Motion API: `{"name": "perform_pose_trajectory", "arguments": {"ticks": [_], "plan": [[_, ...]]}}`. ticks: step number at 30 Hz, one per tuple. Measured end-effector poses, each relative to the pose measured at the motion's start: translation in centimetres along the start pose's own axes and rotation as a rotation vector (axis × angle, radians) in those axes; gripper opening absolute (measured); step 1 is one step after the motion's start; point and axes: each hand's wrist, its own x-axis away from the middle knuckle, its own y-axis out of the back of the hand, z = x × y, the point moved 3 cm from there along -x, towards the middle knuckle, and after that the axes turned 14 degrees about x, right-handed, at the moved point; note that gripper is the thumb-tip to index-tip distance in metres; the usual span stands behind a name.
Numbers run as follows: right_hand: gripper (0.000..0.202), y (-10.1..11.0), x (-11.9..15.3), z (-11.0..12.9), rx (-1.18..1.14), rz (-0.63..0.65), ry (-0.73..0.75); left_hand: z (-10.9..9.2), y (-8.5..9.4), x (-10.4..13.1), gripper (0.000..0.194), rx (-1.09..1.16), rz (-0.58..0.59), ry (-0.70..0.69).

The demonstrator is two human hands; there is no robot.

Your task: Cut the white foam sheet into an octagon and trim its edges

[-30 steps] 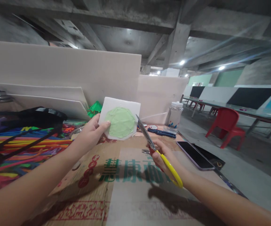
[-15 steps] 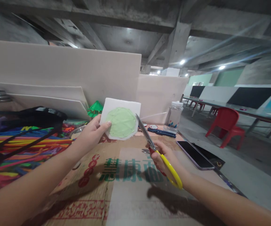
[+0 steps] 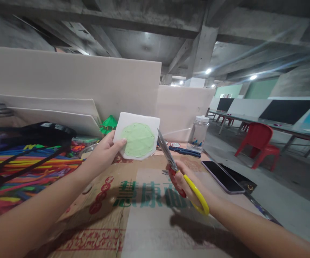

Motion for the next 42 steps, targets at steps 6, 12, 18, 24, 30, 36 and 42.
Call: {"name": "perform_pose_trajectory", "arguments": {"ticks": [6, 12, 18, 24, 30, 36, 42], "plan": [[0.060, 0.3, 0.0, 0.4, -0.030, -0.010, -0.047, 0.2, 0.1, -0.1, 0.042, 0.012, 0.012, 0.009], [0.061, 0.3, 0.0, 0.3, -0.056, -0.011, -0.068, 0.0, 0.1, -0.1, 0.041, -0.016, 0.011, -0.012], [0.060, 0.2, 0.1, 0.3, -0.065, -0.037, -0.106, 0.0, 0.0, -0.1, 0.038, 0.008, 0.019, 0.009], [0.049, -0.1, 0.1, 0.2, -0.077, -0.061, -0.106, 0.2, 0.0, -0.1, 0.041, 0.048, 0.023, 0.042], [0.045, 0.0, 0.1, 0.1, -0.051, -0.076, -0.121, 0.1, -0.1, 0.0, 0.038, 0.025, 0.040, 0.055], [0.055, -0.5, -0.2, -1.0, -0.053, -0.018, -0.061, -0.4, -0.2, 0.0, 0.040, -0.053, 0.088, 0.034], [0.055, -0.6, -0.1, -0.8, -0.059, -0.035, -0.050, -0.1, -0.8, 0.6, 0.036, -0.115, 0.251, 0.083]]}}
